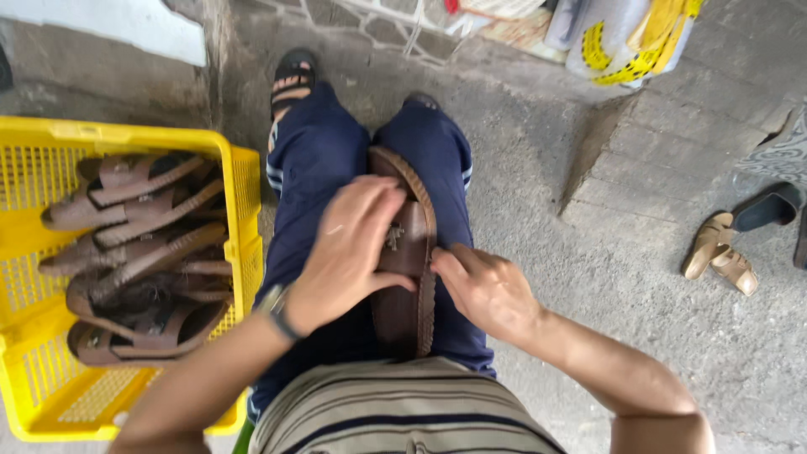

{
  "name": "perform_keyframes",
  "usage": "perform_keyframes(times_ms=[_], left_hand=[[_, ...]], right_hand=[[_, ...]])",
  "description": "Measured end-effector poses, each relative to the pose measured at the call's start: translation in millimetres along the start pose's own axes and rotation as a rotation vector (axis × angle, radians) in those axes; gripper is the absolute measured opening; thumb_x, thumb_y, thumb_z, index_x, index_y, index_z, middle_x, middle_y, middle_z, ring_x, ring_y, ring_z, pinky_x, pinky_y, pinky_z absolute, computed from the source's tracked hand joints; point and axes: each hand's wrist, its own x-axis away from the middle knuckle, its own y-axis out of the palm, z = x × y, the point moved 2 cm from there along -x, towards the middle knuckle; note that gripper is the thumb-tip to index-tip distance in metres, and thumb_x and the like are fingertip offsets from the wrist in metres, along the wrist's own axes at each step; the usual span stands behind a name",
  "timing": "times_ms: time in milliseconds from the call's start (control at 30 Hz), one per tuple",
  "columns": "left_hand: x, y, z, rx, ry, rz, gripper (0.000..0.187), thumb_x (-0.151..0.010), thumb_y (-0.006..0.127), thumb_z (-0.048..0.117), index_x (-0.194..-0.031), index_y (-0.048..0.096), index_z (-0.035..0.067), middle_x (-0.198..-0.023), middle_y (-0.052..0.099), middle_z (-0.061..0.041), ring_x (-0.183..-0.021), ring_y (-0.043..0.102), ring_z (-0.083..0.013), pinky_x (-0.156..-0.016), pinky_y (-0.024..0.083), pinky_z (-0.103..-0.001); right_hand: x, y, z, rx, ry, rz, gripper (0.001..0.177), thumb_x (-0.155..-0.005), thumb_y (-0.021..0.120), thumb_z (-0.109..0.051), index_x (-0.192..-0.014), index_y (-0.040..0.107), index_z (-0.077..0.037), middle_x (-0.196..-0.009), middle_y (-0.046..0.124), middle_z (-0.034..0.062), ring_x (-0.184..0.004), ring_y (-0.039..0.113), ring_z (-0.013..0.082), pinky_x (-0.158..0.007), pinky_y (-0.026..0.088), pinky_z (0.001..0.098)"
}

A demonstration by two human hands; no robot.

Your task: The person sits and sews a brown leather sandal using a needle and thread. They repeatedly push the needle through the sandal's strap and pull the thread to stitch it. A yellow crate containing other sandals is visible nearby.

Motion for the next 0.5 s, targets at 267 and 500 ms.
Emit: perform_keyframes(times_ms=[267, 500], left_hand=[[60, -30, 63, 0.909, -0.298, 0.022, 0.029, -0.106, 0.047, 0.023, -0.120, 0.069, 0.010, -0.123, 0.071, -0.020, -0.132, 0.058, -0.0277, -0.111, 0.044, -0.040], [56, 83, 24, 1.460, -0.819, 0.397, 0.007, -0.092, 0.061, -0.005, -0.099, 0.061, -0.007, -0.067, 0.066, -0.026, -0.033, 0.033, -0.0059, -0.032, 0.024, -0.017]], right_hand=[[-9, -16, -3, -0.182, -0.036, -0.098, 0.020, -0.100, 0.057, -0.011, -0.119, 0.058, -0.006, -0.091, 0.054, 0.0073, -0.056, 0.061, 0.0264, -0.046, 0.052, 0.0378], [-12, -15, -3, -0.010, -0.117, 0.023, 0.013, -0.091, 0.055, -0.008, -0.104, 0.060, -0.008, -0.065, 0.050, 0.0009, -0.052, 0.062, 0.0162, -0.043, 0.052, 0.0228]])
